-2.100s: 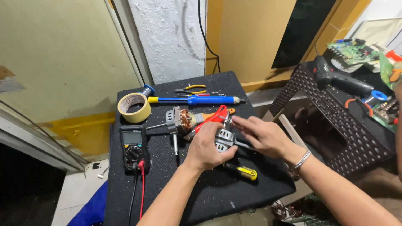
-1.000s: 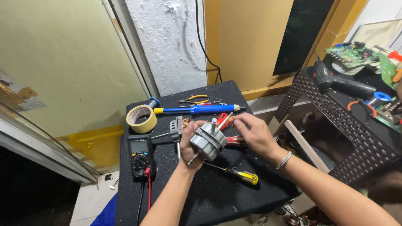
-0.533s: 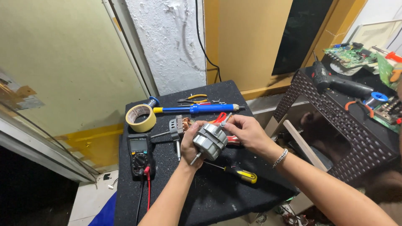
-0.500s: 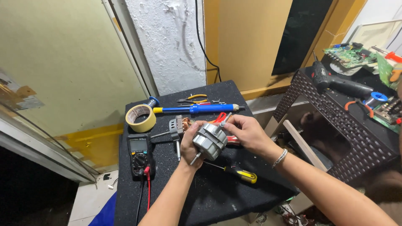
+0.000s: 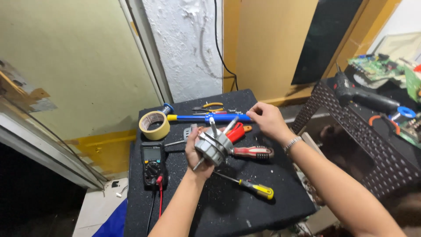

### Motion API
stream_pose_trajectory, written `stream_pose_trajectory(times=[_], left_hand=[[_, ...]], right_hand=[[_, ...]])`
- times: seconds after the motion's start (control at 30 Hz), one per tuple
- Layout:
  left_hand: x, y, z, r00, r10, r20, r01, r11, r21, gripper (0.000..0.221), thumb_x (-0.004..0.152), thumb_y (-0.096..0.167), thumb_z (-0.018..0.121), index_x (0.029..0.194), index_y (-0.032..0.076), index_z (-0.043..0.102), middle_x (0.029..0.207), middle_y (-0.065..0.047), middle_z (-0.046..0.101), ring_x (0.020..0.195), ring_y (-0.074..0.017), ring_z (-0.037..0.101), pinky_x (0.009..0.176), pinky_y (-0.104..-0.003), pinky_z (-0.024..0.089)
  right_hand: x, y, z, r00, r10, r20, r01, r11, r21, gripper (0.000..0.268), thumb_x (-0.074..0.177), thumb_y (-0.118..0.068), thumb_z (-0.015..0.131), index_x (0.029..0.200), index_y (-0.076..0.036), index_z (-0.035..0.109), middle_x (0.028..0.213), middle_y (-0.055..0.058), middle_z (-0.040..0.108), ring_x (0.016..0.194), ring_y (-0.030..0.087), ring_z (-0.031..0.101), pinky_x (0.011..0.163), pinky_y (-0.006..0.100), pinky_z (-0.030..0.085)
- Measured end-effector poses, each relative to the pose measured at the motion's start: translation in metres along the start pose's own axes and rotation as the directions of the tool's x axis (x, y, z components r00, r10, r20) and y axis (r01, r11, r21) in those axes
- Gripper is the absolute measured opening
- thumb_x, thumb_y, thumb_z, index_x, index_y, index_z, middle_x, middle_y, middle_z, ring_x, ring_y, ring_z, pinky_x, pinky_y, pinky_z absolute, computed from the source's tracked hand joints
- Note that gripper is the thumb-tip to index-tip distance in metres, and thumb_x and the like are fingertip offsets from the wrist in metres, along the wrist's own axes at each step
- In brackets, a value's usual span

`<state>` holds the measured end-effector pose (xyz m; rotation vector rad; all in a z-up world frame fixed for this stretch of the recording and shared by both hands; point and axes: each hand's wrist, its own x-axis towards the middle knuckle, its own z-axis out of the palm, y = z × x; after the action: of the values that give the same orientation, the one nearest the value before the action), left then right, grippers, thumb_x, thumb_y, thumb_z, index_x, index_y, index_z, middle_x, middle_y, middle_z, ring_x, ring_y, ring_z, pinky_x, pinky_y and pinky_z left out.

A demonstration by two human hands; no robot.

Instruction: Assembling the internal components and housing of a small electric motor using hand tools.

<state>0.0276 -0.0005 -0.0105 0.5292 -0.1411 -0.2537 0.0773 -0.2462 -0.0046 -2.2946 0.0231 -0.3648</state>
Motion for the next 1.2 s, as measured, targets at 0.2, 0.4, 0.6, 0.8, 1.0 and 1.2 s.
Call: stream_pose_trajectory(times=[0.2, 0.4, 0.6, 0.8, 1.0, 1.2], left_hand=[[0.010, -0.011, -0.017, 0.996, -0.071, 0.057, 0.065, 0.993, 0.096, 0.050, 0.097, 0.053, 0.051, 0.094, 0.005, 0.065, 0.085, -0.027, 0.075, 0.067, -0.0277, 0.074, 0.062, -0.035, 0.060], [-0.011, -0.004, 0.019, 0.997, 0.014, 0.082, -0.037, 0.957, 0.288, 0.045, 0.095, 0.048, 0.053, 0.102, 0.005, 0.063, 0.065, -0.009, 0.065, 0.051, -0.0117, 0.062, 0.049, -0.021, 0.047], [-0.020, -0.011, 0.026, 0.914, 0.275, 0.298, -0.405, 0.650, 0.643, 0.052, 0.098, 0.040, 0.036, 0.100, 0.001, 0.071, 0.092, -0.014, 0.073, 0.082, -0.0166, 0.063, 0.082, -0.026, 0.049], [-0.004, -0.004, -0.032, 0.959, -0.013, 0.283, -0.208, 0.645, 0.735, 0.036, 0.089, 0.013, 0.048, 0.115, -0.004, 0.065, 0.107, -0.019, 0.069, 0.093, -0.0244, 0.060, 0.087, -0.033, 0.045], [0.003, -0.006, -0.018, 0.692, 0.024, 0.721, -0.718, -0.083, 0.691, 0.038, 0.071, 0.036, 0.089, 0.101, 0.016, 0.078, 0.099, -0.008, 0.077, 0.099, -0.0281, 0.074, 0.090, -0.038, 0.054], [-0.067, -0.010, 0.014, 0.874, 0.134, 0.466, -0.419, -0.274, 0.866, 0.090, 0.069, 0.052, 0.089, 0.134, 0.002, 0.052, 0.119, -0.027, 0.063, 0.113, -0.0482, 0.062, 0.101, -0.055, 0.050]], right_hand=[[0.111, 0.060, 0.061, 0.999, 0.048, 0.012, -0.040, 0.931, -0.363, 0.017, 0.087, -0.038, 0.068, 0.093, -0.029, 0.081, 0.097, 0.003, 0.079, 0.105, 0.031, 0.073, 0.090, 0.043, 0.058], [0.082, 0.036, 0.027, 0.977, -0.215, -0.018, 0.198, 0.926, -0.321, 0.030, 0.100, -0.043, 0.059, 0.109, -0.022, 0.077, 0.099, 0.013, 0.074, 0.102, 0.035, 0.070, 0.091, 0.049, 0.056], [-0.036, -0.048, -0.022, 0.861, -0.097, 0.499, -0.170, 0.870, 0.462, 0.032, 0.103, -0.025, 0.046, 0.105, -0.006, 0.071, 0.077, 0.008, 0.070, 0.071, 0.013, 0.068, 0.068, 0.026, 0.061], [-0.066, -0.039, -0.024, 0.846, -0.113, 0.522, -0.359, 0.603, 0.713, 0.032, 0.102, -0.023, 0.061, 0.078, -0.004, 0.052, 0.057, 0.002, 0.046, 0.048, 0.009, 0.043, 0.065, 0.035, 0.064], [-0.076, 0.026, 0.049, 0.973, 0.083, 0.215, -0.223, 0.576, 0.787, 0.024, 0.098, -0.026, 0.071, 0.094, -0.003, 0.068, 0.081, 0.014, 0.072, 0.062, 0.012, 0.070, 0.046, 0.019, 0.055], [-0.090, 0.009, 0.042, 0.991, 0.042, 0.123, -0.120, 0.660, 0.741, 0.016, 0.100, -0.021, 0.066, 0.097, -0.005, 0.069, 0.068, 0.015, 0.071, 0.052, 0.014, 0.066, 0.042, 0.022, 0.050]])
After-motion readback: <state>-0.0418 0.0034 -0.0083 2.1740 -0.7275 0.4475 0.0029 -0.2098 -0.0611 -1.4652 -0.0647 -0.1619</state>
